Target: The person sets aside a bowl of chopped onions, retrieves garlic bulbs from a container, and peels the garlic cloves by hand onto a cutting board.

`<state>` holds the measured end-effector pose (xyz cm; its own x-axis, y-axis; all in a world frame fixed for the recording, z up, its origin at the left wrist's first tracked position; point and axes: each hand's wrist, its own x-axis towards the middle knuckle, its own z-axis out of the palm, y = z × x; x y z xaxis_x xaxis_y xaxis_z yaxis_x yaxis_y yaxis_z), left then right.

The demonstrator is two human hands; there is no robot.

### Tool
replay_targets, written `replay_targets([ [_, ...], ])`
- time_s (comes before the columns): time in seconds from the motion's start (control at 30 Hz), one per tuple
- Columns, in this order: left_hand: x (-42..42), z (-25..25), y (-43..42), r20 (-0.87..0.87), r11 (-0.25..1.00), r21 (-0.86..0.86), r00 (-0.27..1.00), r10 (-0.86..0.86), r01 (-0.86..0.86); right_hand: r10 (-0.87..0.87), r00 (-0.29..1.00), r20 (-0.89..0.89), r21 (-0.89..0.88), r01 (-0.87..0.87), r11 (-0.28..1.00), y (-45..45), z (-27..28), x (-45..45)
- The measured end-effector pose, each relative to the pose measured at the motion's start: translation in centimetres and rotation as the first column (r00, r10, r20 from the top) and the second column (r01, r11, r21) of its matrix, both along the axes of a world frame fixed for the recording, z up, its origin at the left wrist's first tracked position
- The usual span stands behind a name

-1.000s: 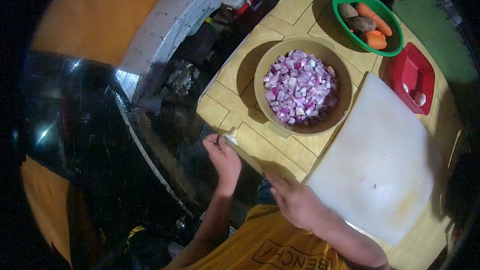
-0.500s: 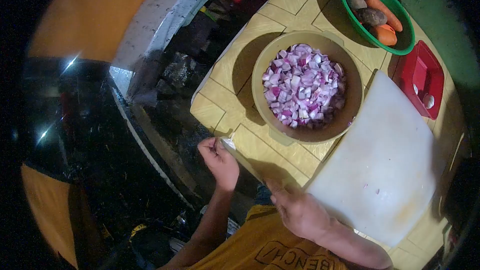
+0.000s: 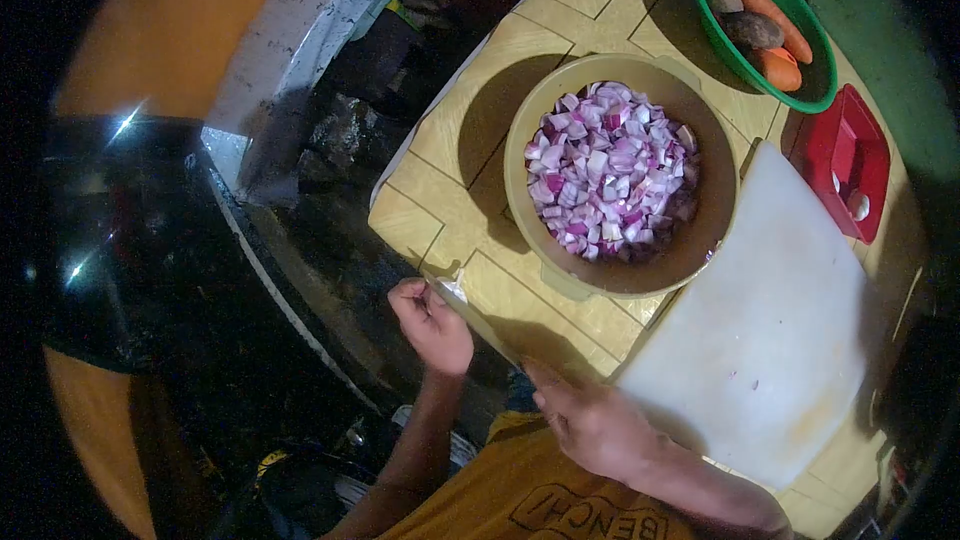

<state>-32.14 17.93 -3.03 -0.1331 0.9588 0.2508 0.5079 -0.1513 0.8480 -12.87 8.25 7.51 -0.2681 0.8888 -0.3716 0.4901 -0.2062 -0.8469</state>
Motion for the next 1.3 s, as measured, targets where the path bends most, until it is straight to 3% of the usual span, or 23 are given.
replay_targets([
  [0.23, -0.2, 0.3, 0.3, 0.004, 0.997, 0.030, 0.998, -0.068, 0.068, -0.047, 0.997, -0.058, 0.093, 0.052, 0.994, 1.7, -0.5, -1.0],
  [0.3, -0.2, 0.4, 0.4, -0.018, 0.995, 0.054, 0.996, -0.082, 0.082, -0.098, 0.993, -0.066, 0.248, 0.112, 0.962, 1.6, -1.1, -1.2],
  [0.43, -0.4, 0.1, 0.3, -0.074, 0.995, 0.052, 0.994, -0.077, 0.081, -0.097, 0.995, -0.025, 0.269, 0.100, 0.958, 2.6, -2.2, -2.5],
  [0.5, -0.6, -0.3, 0.2, -0.085, 0.995, 0.049, 0.993, -0.079, 0.083, -0.111, 0.994, 0.001, 0.381, 0.102, 0.919, 3.4, -3.3, -3.2],
  [0.6, -0.7, -0.3, 0.2, -0.009, 0.998, -0.042, 0.999, -0.053, 0.053, -0.070, 0.997, 0.037, 0.271, 0.057, 0.961, 3.9, -2.7, -3.1],
  [0.7, -0.4, 0.3, 0.2, -0.005, 0.997, -0.047, 0.999, -0.054, 0.054, -0.119, 0.991, -0.061, 0.364, 0.133, 0.922, 3.8, -2.9, -3.1],
  [0.83, -0.5, 0.0, 0.3, -0.018, 0.998, -0.028, 0.998, -0.062, 0.061, -0.130, 0.992, 0.009, 0.397, 0.116, 0.911, 3.7, -2.8, -3.1],
  [0.9, -0.4, 0.1, 0.2, -0.018, 0.997, -0.031, 0.997, -0.069, 0.068, -0.020, 0.993, 0.115, 0.185, -0.002, 0.983, 4.4, -2.5, -3.2],
  [1.1, -0.6, 0.4, 0.3, -0.082, 0.994, -0.022, 0.991, -0.106, 0.104, -0.087, 0.996, 0.004, 0.360, 0.080, 0.929, 6.0, -3.8, -4.3],
  [1.17, 0.1, 1.4, 0.4, 0.079, 0.993, -0.064, 0.992, -0.099, 0.104, -0.112, 0.993, -0.047, 0.432, 0.122, 0.894, 5.1, -4.2, -4.2],
  [1.2, 0.1, 1.3, 0.5, 0.073, 0.993, -0.055, 0.992, -0.099, 0.103, -0.127, 0.987, -0.099, 0.498, 0.159, 0.853, 5.0, -4.3, -4.1],
  [1.3, -0.4, 0.3, 0.7, -0.099, 0.995, 0.016, 0.990, -0.097, 0.099, -0.127, 0.991, -0.045, 0.404, 0.134, 0.905, 4.4, -4.8, -4.1],
])
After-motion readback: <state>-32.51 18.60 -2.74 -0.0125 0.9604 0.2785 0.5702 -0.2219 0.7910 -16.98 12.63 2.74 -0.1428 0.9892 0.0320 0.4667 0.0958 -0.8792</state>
